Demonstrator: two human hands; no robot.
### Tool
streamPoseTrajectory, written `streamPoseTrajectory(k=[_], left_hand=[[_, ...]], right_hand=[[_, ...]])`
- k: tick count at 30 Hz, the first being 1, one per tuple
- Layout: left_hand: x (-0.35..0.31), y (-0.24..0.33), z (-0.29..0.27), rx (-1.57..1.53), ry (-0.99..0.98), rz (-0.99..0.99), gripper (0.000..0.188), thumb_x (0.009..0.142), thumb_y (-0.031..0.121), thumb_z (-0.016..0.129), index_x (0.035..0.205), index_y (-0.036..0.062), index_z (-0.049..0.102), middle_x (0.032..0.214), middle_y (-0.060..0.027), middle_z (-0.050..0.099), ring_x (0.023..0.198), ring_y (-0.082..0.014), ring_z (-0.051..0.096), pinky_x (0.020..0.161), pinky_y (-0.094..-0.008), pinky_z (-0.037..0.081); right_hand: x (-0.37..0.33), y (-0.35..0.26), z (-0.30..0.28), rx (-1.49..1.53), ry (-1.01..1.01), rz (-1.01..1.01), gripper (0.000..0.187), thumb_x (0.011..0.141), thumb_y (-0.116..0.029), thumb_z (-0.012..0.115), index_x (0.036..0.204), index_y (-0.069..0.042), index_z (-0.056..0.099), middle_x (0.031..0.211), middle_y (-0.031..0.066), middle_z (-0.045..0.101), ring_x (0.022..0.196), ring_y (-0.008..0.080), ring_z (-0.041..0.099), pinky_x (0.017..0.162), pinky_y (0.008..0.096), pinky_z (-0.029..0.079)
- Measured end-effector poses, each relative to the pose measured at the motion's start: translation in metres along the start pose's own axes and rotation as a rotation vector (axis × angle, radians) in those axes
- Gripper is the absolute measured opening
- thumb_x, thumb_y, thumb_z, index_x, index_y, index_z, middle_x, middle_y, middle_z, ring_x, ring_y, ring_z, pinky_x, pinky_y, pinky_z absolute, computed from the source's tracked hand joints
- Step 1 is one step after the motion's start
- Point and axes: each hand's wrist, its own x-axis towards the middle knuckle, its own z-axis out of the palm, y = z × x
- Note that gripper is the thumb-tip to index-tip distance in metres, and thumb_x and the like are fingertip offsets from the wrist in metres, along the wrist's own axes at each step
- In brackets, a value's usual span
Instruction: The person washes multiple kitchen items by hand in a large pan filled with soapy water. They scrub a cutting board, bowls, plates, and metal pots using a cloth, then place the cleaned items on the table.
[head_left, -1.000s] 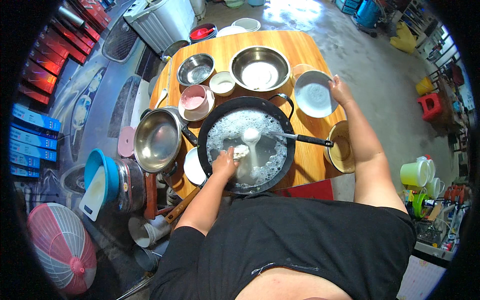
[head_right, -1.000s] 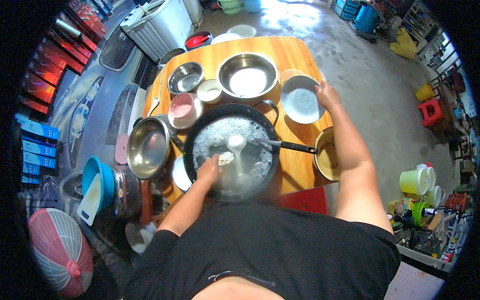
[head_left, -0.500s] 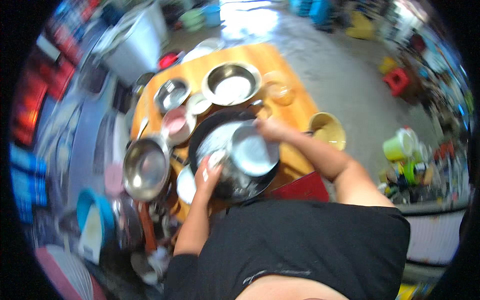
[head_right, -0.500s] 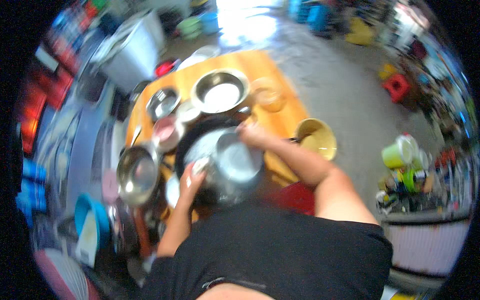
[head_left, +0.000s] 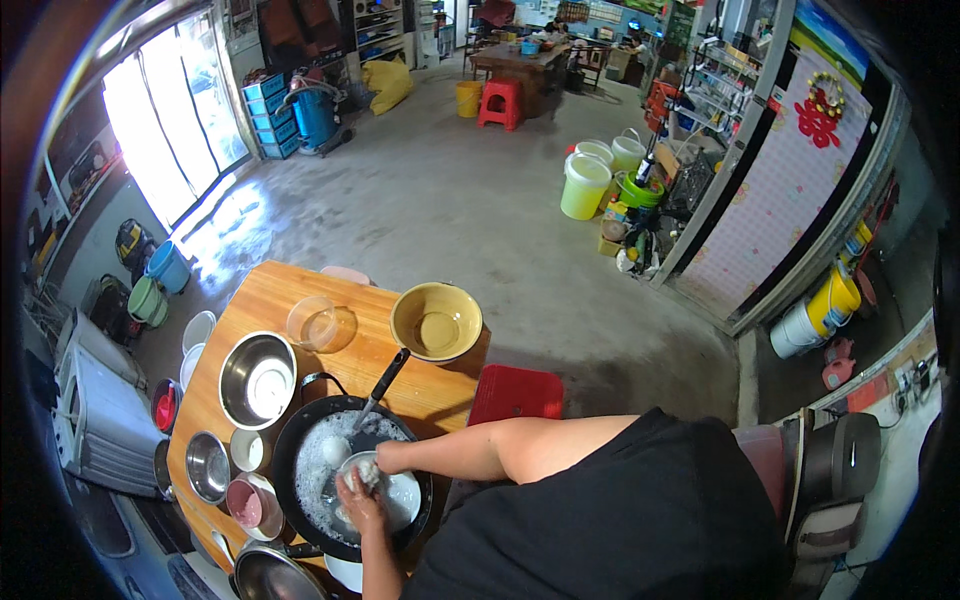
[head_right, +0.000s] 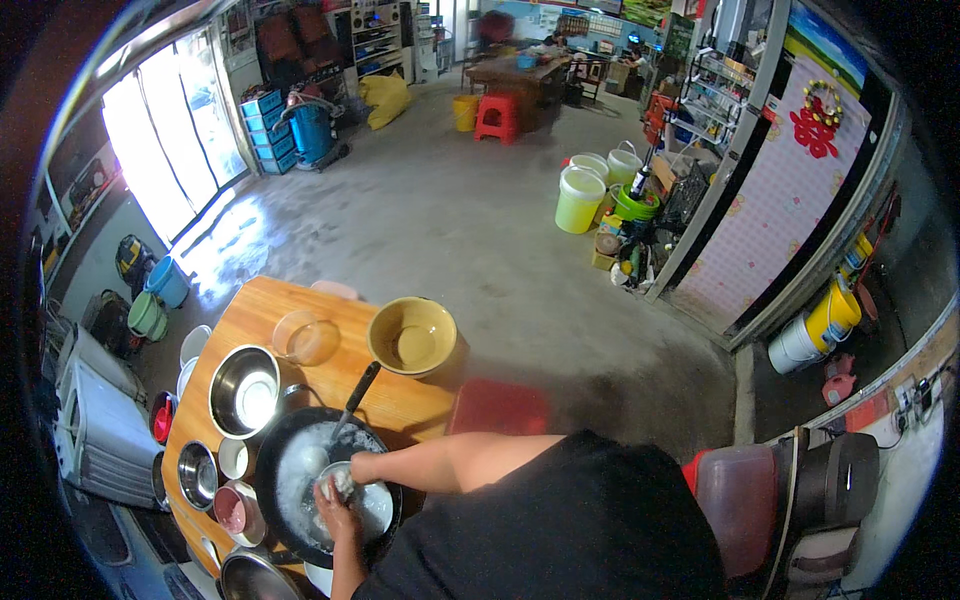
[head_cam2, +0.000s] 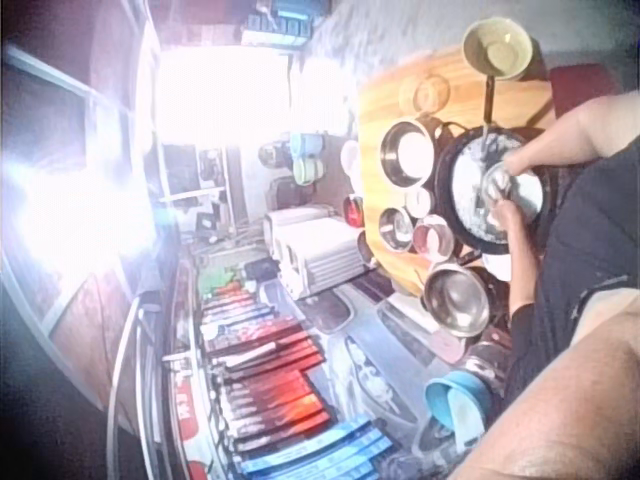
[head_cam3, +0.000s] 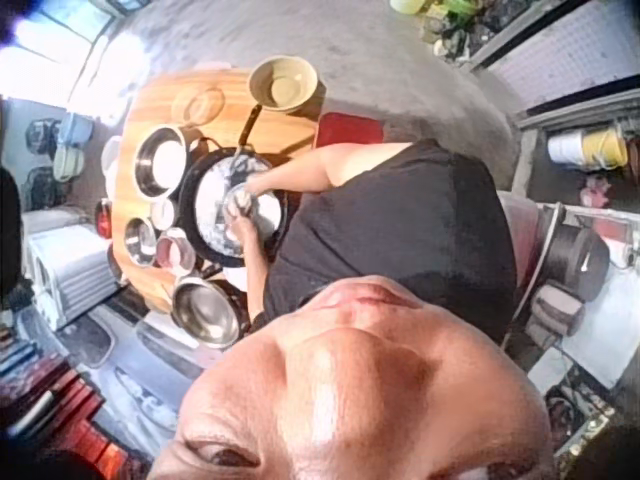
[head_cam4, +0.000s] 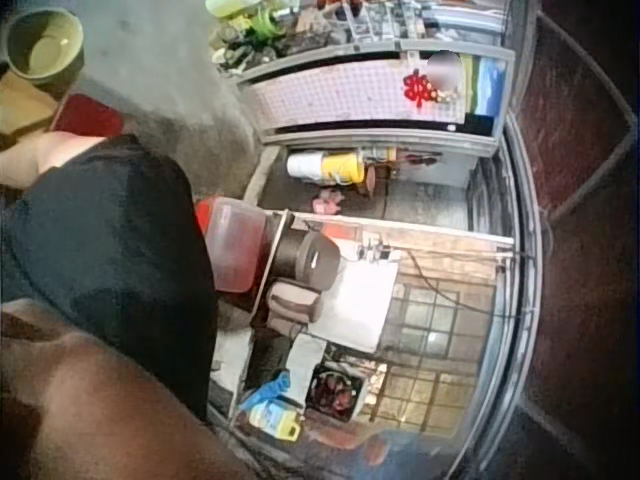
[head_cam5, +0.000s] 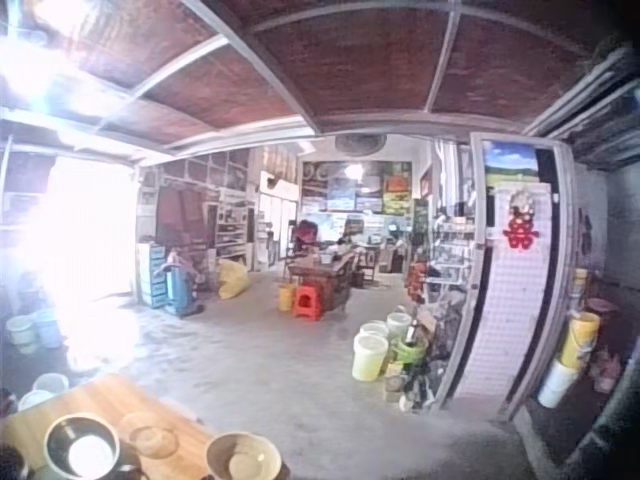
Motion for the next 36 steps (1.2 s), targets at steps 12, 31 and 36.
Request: streamPoseTrajectory(k=[12,31,36], left_hand=[[0.002,0.003,0.018,-0.422,-0.015,-0.044,0.043,0.094,0.030,0.053,0.121,-0.0027,0.051,0.131,-0.0265,0.041,0.119,-0.0422,0.041,0.102,-0.0449,0.034],[0.006,0.002,-0.048,-1.025,-0.086,-0.534,0.123,0.075,0.031,0.079,0.147,0.0065,-0.018,0.134,-0.0196,0.038,0.106,-0.0263,0.052,0.092,-0.0365,0.043],[0.018,-0.022,-0.060,-0.718,0.133,-0.076,0.106,0.067,0.012,0.077,0.149,0.0053,0.011,0.144,-0.0214,0.034,0.129,-0.0337,0.039,0.107,-0.0369,0.032]], right_hand=[[-0.015,-0.020,0.005,0.983,0.146,0.360,0.027,0.088,-0.021,0.051,0.090,0.003,0.064,0.075,0.0178,0.064,0.067,0.0267,0.062,0.061,0.0404,0.047],[-0.039,-0.044,-0.077,0.774,0.690,0.019,0.040,0.092,-0.035,0.053,0.121,-0.008,0.058,0.117,0.0192,0.061,0.108,0.0361,0.058,0.092,0.0398,0.046],[-0.062,-0.048,-0.117,0.341,0.554,-0.252,0.046,0.081,-0.021,0.053,0.127,-0.016,0.055,0.105,0.0199,0.065,0.095,0.0378,0.062,0.084,0.0455,0.050]])
